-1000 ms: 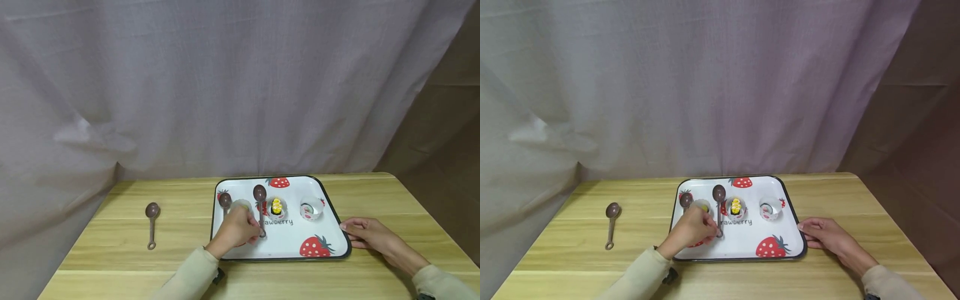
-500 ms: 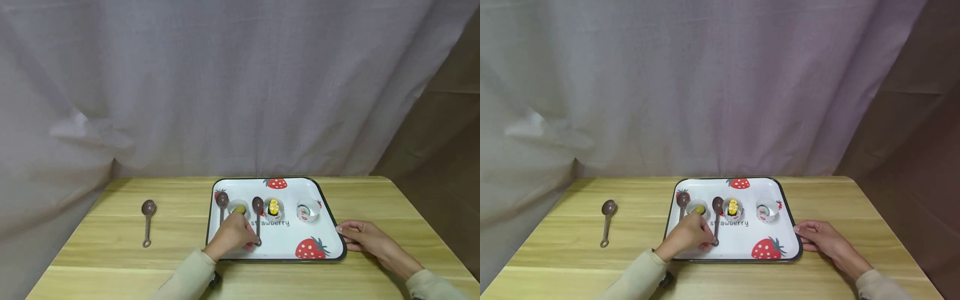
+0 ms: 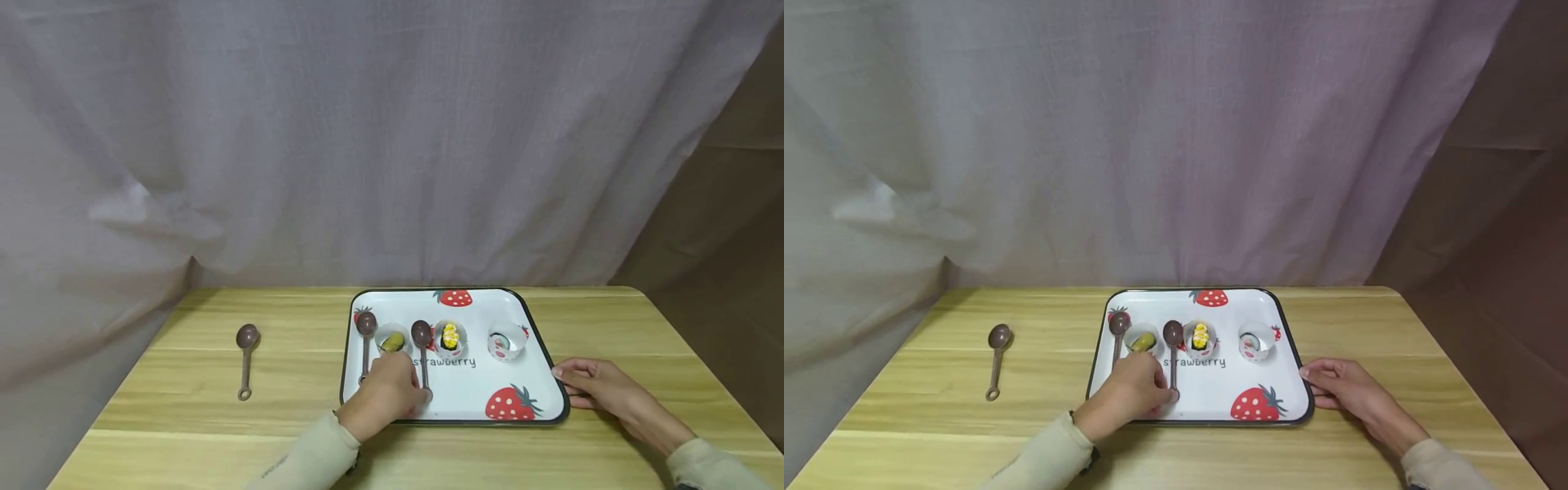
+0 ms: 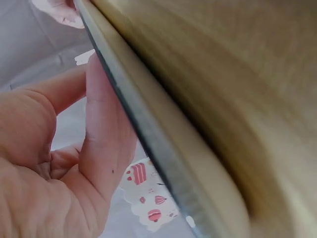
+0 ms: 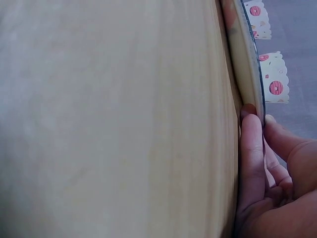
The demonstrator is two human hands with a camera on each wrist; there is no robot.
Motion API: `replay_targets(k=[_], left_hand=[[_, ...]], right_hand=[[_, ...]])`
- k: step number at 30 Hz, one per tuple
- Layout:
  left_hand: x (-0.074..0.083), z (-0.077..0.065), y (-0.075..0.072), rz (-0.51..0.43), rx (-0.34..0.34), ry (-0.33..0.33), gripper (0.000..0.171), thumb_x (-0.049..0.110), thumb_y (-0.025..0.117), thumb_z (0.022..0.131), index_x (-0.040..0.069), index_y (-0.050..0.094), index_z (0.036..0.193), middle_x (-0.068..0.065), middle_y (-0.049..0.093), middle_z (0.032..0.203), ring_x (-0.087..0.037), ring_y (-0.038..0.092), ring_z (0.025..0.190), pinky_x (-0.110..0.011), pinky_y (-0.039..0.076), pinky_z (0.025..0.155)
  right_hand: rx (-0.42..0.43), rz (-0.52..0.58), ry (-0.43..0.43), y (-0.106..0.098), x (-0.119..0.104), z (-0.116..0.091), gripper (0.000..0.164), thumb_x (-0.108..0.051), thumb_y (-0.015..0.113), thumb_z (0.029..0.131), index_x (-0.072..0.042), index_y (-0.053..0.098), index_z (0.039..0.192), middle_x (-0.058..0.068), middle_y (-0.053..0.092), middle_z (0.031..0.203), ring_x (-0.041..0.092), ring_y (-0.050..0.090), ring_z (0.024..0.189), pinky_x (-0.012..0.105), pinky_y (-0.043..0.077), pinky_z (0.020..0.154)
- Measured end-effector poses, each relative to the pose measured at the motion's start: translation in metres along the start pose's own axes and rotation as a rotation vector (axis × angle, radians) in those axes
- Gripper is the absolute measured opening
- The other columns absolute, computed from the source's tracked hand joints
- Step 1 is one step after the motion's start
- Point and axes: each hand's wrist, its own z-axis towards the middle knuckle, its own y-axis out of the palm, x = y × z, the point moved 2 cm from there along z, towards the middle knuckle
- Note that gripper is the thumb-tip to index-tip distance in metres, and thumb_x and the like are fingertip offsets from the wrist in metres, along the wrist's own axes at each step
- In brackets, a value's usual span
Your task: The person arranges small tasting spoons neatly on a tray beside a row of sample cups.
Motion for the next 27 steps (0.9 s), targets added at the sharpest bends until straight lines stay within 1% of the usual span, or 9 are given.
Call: replay_targets(k=[2,5,9,11,13,17,20,24,27], left_hand=[[0.001,0.001,0.0,0.044,0.016,0.021,0.037,0.017,0.089,0.081,0.014,0.064,0.053,0.007,0.053,0.048,-0.01,0.051,0.047,-0.024,0.043,0.043],[0.0,0.003,0.003,0.089,0.028,0.033,0.038,0.018,0.086,0.083,0.015,0.064,0.051,0.006,0.052,0.05,-0.011,0.05,0.05,-0.025,0.043,0.043],[0.0,0.005,0.004,0.089,0.042,0.029,0.042,0.017,0.083,0.085,0.015,0.06,0.049,0.006,0.049,0.049,-0.01,0.047,0.048,-0.026,0.04,0.041],[0.002,0.006,0.003,0.087,0.054,0.035,0.046,0.015,0.082,0.086,0.015,0.057,0.048,0.007,0.046,0.046,-0.01,0.045,0.046,-0.024,0.037,0.04],[0.002,0.007,0.003,0.107,0.072,0.052,0.048,0.014,0.082,0.087,0.015,0.055,0.048,0.006,0.045,0.047,-0.009,0.043,0.045,-0.024,0.036,0.04],[0.003,0.01,0.003,0.181,0.097,0.086,0.049,0.014,0.083,0.089,0.015,0.053,0.051,0.002,0.051,0.054,-0.01,0.044,0.05,-0.025,0.038,0.043],[0.004,0.011,0.002,0.225,0.101,0.106,0.048,0.016,0.083,0.091,0.015,0.053,0.053,0.0,0.053,0.057,-0.01,0.045,0.053,-0.026,0.039,0.045],[0.005,0.007,-0.002,0.297,0.122,0.153,0.044,0.025,0.083,0.091,0.018,0.058,0.055,0.004,0.056,0.057,-0.01,0.048,0.052,-0.03,0.041,0.046],[0.007,0.001,-0.011,0.337,0.166,0.208,0.034,0.032,0.082,0.091,0.023,0.068,0.062,0.007,0.063,0.063,-0.01,0.055,0.057,-0.032,0.045,0.049]], right_hand=[[-0.002,0.004,-0.002,0.0,0.001,0.0,0.029,-0.016,0.058,0.109,0.007,0.066,0.125,-0.006,0.07,0.103,0.006,0.066,0.088,0.026,0.062,0.078],[-0.009,0.011,-0.007,0.001,0.001,-0.001,0.029,-0.014,0.057,0.11,0.008,0.065,0.125,-0.005,0.071,0.103,0.005,0.067,0.087,0.027,0.063,0.078],[-0.006,0.009,-0.011,0.001,0.001,0.0,0.028,-0.014,0.058,0.109,0.008,0.066,0.124,-0.005,0.07,0.103,0.006,0.066,0.088,0.027,0.062,0.078],[-0.001,0.005,-0.012,0.0,0.001,0.0,0.027,-0.014,0.058,0.109,0.007,0.066,0.124,-0.005,0.07,0.104,0.006,0.065,0.088,0.026,0.062,0.078],[0.003,0.003,-0.01,0.0,0.001,0.0,0.027,-0.014,0.057,0.109,0.007,0.066,0.124,-0.005,0.069,0.103,0.006,0.065,0.087,0.026,0.062,0.078],[0.004,0.003,0.001,0.0,0.0,0.0,0.027,-0.014,0.057,0.11,0.007,0.066,0.125,-0.005,0.069,0.102,0.006,0.065,0.087,0.026,0.062,0.078],[0.009,-0.002,0.008,0.0,-0.001,0.0,0.028,-0.015,0.058,0.109,0.007,0.066,0.125,-0.006,0.07,0.103,0.007,0.065,0.087,0.027,0.062,0.078],[0.016,-0.011,0.011,0.0,-0.001,0.001,0.03,-0.017,0.06,0.109,0.007,0.066,0.125,-0.006,0.07,0.104,0.007,0.066,0.089,0.027,0.062,0.077],[0.019,-0.014,0.008,0.0,-0.001,0.0,0.031,-0.018,0.06,0.109,0.007,0.065,0.125,-0.006,0.07,0.104,0.006,0.065,0.088,0.027,0.062,0.077]])
